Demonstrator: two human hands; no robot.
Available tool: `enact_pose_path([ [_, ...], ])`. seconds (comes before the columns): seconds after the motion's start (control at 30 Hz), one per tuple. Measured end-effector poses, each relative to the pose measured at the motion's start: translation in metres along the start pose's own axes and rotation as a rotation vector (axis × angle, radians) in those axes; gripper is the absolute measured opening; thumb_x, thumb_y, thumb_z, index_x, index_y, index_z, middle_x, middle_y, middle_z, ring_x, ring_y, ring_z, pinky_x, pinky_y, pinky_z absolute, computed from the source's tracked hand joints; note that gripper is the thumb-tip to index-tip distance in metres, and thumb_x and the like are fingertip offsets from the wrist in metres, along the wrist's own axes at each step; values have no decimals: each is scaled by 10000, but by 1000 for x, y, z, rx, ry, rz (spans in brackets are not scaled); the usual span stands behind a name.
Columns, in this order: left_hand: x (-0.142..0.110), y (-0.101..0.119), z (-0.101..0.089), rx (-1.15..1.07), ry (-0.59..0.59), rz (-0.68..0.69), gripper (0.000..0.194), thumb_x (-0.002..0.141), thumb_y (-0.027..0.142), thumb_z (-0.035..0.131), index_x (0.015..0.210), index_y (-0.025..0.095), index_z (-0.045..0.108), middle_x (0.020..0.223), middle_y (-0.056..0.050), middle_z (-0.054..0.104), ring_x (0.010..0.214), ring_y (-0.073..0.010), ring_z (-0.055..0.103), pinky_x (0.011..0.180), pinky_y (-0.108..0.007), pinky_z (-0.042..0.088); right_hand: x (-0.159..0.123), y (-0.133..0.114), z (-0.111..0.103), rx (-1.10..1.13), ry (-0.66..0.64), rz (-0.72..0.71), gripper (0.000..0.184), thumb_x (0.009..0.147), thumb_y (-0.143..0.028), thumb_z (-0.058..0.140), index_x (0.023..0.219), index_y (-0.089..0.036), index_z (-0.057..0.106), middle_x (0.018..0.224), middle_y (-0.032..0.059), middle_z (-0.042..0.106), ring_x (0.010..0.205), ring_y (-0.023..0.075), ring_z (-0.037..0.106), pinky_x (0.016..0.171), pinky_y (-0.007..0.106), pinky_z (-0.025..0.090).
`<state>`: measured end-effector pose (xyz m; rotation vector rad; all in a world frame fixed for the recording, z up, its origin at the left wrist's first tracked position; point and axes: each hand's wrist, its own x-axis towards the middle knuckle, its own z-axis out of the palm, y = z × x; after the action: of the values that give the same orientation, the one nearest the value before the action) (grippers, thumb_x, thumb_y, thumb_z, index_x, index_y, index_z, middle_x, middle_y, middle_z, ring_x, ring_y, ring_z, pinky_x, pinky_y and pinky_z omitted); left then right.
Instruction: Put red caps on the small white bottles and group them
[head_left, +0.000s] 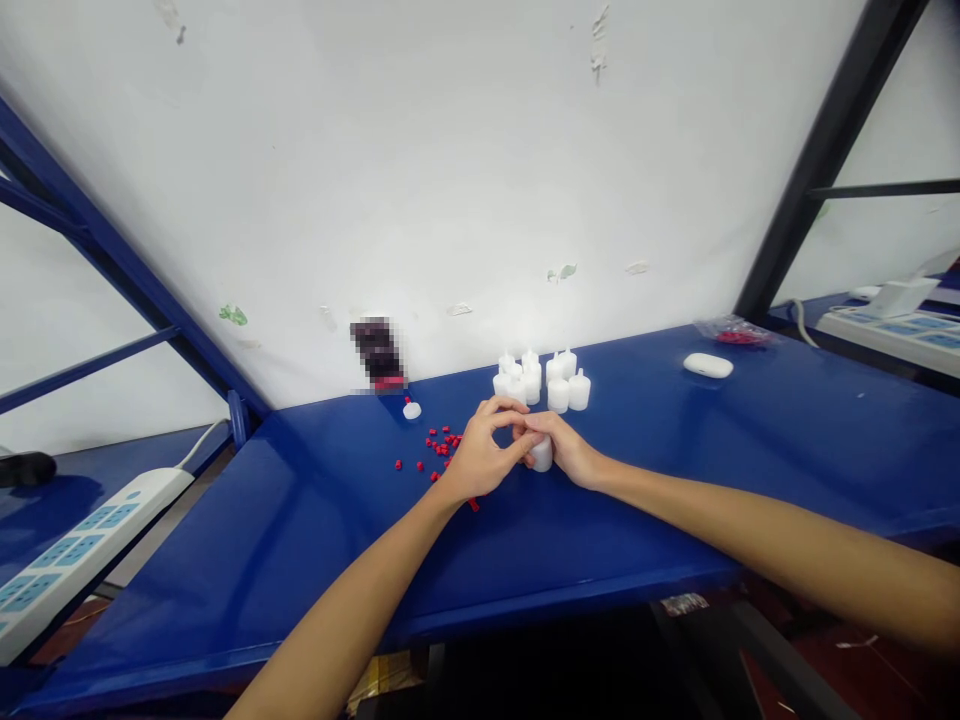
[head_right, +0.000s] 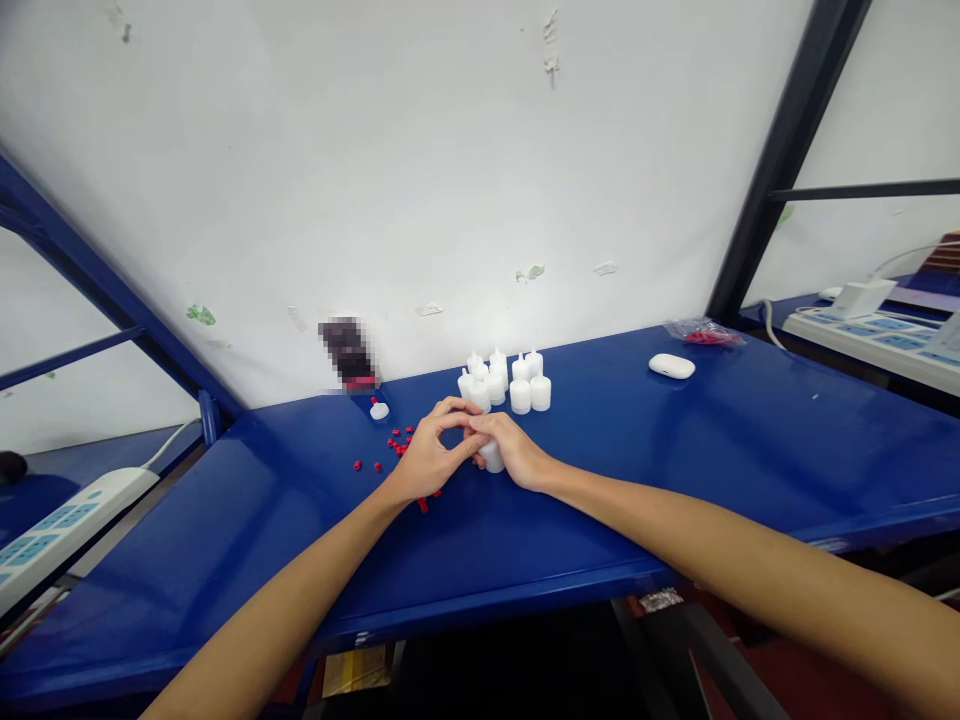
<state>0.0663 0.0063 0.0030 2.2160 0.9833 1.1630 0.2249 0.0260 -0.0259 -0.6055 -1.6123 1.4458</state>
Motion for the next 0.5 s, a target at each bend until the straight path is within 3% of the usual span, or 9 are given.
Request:
enact_pose_path([
  [0.27,-2,5,2,41,-17,91,81,873,278,648,908,227,700,1075,-57,642,1024,-208,586,952,-389,451,-9,-11,6,-162,72,-109,380,810,-439,418,540,-185,504,404,-15,435,391,113,382,447,265,279],
  [0.5,-3,3,8,37,34,86,101,890,283,621,941,217,677,1105,-70,636,1068,-211,583,969,-380,454,-3,-10,7,-125,69,-64,408,860,-434,391,543,-194,479,404,-16,439,379,115,395,440,267,301],
])
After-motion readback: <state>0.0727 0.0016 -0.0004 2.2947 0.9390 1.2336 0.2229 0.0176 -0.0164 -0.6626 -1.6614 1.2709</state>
